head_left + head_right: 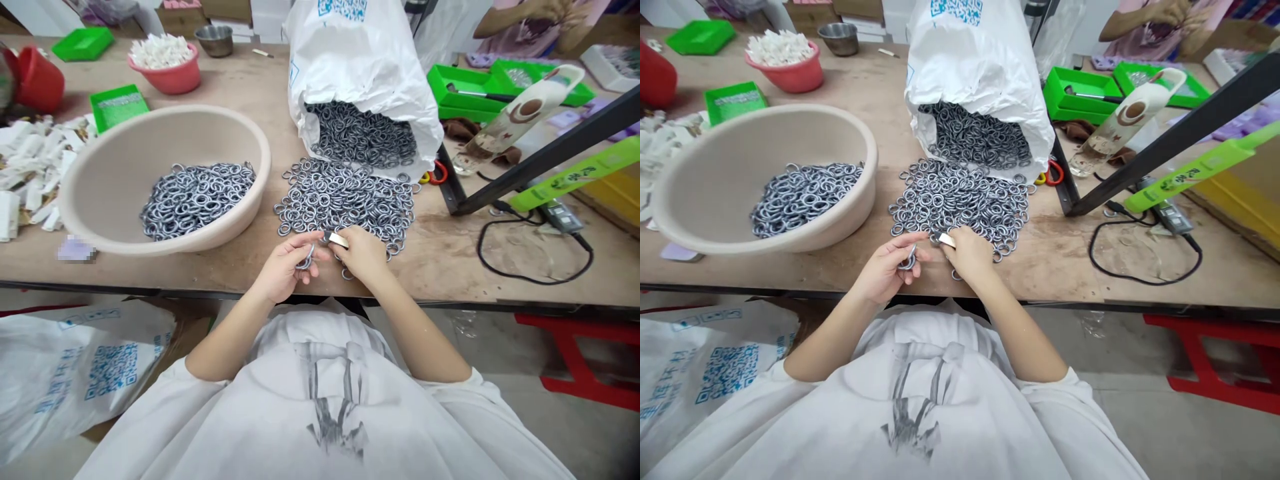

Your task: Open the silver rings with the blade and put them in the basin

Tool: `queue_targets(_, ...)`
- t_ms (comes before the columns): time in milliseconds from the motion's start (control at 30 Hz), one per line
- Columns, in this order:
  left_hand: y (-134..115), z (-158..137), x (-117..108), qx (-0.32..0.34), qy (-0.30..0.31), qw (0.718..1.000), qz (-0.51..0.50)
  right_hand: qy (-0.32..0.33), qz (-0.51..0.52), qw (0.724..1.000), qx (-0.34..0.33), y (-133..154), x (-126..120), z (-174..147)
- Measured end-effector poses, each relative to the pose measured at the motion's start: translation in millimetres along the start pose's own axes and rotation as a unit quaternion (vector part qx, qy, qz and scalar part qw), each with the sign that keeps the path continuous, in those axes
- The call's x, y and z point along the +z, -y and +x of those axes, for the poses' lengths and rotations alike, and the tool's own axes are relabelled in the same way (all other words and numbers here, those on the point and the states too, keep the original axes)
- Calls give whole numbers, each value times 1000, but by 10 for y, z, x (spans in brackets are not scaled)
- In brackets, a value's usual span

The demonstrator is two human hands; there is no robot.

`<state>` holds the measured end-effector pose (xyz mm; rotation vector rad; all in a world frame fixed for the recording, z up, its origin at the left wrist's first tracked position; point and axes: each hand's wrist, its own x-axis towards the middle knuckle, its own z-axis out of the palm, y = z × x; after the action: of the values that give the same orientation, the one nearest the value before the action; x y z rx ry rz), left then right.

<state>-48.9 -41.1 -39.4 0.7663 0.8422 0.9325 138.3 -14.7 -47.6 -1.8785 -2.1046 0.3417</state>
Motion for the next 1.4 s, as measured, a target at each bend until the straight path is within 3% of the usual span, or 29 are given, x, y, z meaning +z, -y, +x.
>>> queue_targets(100, -17, 29, -19, -3, -41, 999, -25, -12, 33, 999, 7, -15, 25, 41)
queue_targets(167, -6, 54, -4, -15, -60, 997, -46, -25, 162, 986, 19, -52, 21, 36)
queue_targets(200, 7, 70, 13, -20, -64, 996, -55, -18, 251, 967, 28, -63, 12, 17)
queue_targets(267, 46, 103, 68, -21, -62, 996, -64, 19, 432, 901, 46, -47, -12, -50)
queue_targets(367, 132, 141, 184, -2, -44, 998, -50, 70, 593, 799, 67, 57, -34, -190)
queue_targets(467, 207, 150, 279, 29, -28, 999, -28, 73, 649, 753, 79, 171, -9, -302)
queue_targets(567, 226, 135, 301, 57, -42, 997, -19, 39, 668, 739, 81, 219, 31, -354)
queue_targets(667, 198, 111, 274, 63, -45, 997, -18, -4, 652, 755, 67, 212, 44, -366)
queue_targets(800, 175, 90, 261, 40, -6, 999, -23, 2, 612, 791, 0, 199, 69, -366)
queue_targets(933, 188, 77, 285, 16, 11, 1000, -22, -66, 560, 825, -43, 220, 135, -367)
queue_targets(1133, 170, 59, 285, 6, -6, 1000, -29, -29, 566, 824, -2, 199, 60, -337)
queue_targets(1300, 166, 65, 268, 11, -24, 999, -44, -27, 369, 926, -77, 162, -106, -427)
queue_targets(1400, 177, 75, 269, 15, -37, 998, -53, -32, 276, 951, -132, 211, -142, -497)
